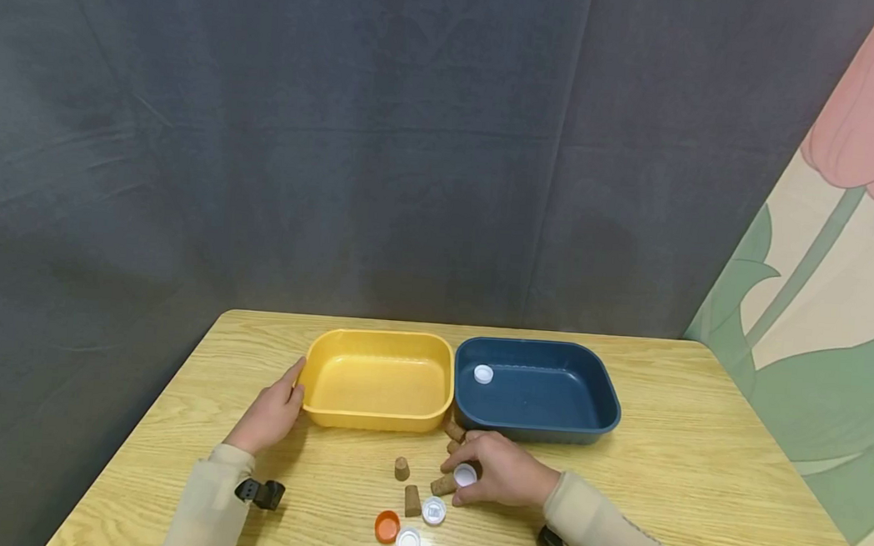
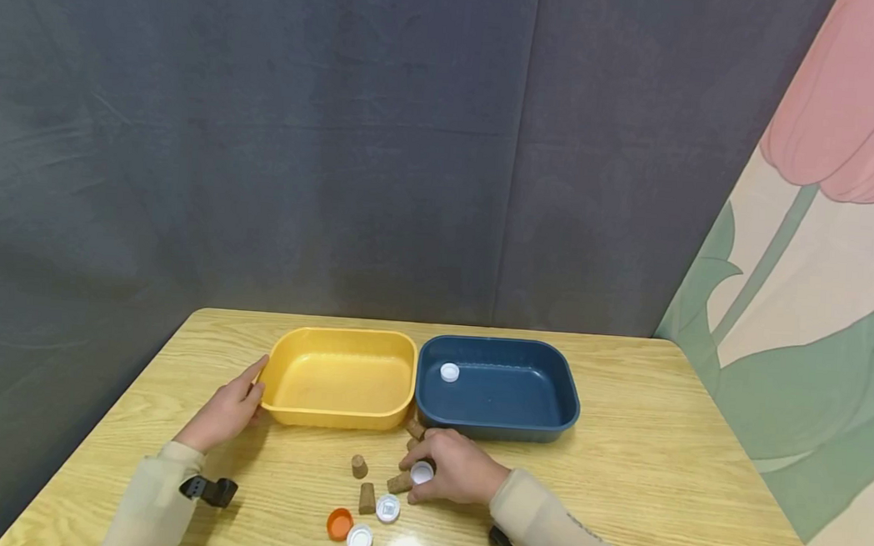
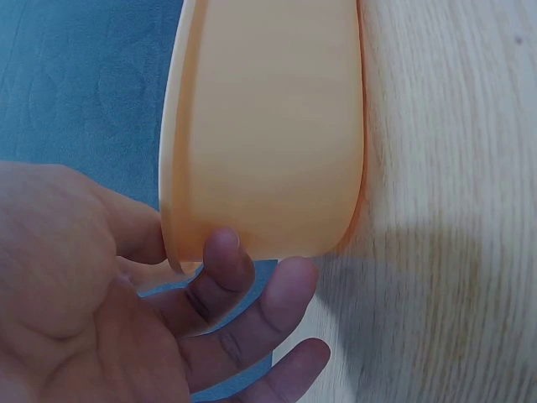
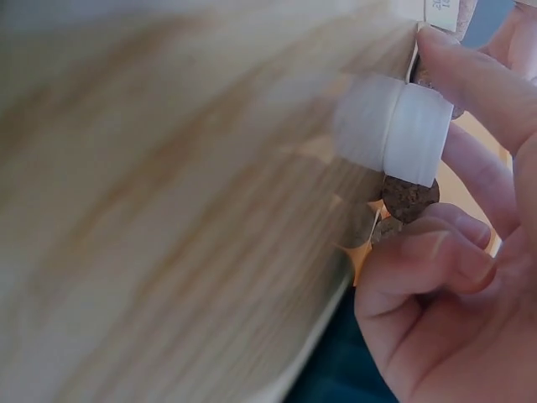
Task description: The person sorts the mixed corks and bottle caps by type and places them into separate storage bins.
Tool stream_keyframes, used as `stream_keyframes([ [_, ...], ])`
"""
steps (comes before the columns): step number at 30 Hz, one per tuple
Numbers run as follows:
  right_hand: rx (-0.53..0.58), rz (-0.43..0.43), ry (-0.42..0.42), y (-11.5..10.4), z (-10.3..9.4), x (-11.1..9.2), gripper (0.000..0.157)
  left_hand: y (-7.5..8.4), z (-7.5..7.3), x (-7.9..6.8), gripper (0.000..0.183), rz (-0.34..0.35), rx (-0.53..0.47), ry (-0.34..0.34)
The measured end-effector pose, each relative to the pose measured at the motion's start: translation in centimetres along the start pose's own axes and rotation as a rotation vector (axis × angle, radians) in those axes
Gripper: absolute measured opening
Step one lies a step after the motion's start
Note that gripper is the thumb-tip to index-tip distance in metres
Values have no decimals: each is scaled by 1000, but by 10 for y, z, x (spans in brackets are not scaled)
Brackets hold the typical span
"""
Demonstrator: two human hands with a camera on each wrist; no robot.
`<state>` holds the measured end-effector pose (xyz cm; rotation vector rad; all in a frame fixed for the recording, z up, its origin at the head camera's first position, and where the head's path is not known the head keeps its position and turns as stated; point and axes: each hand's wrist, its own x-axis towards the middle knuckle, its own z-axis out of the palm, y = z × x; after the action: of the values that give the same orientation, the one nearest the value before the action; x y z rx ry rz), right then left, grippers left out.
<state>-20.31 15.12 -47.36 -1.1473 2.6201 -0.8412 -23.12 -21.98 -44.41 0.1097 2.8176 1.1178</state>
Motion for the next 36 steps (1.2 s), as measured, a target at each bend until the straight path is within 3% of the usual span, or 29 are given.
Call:
stream_keyframes([
  [26, 53, 24, 32, -4, 6, 3, 31, -2, 3, 1, 56, 14, -8, 27],
  [36, 19, -28, 93, -5, -1, 1, 30, -2, 3, 1, 56, 25, 5, 41],
])
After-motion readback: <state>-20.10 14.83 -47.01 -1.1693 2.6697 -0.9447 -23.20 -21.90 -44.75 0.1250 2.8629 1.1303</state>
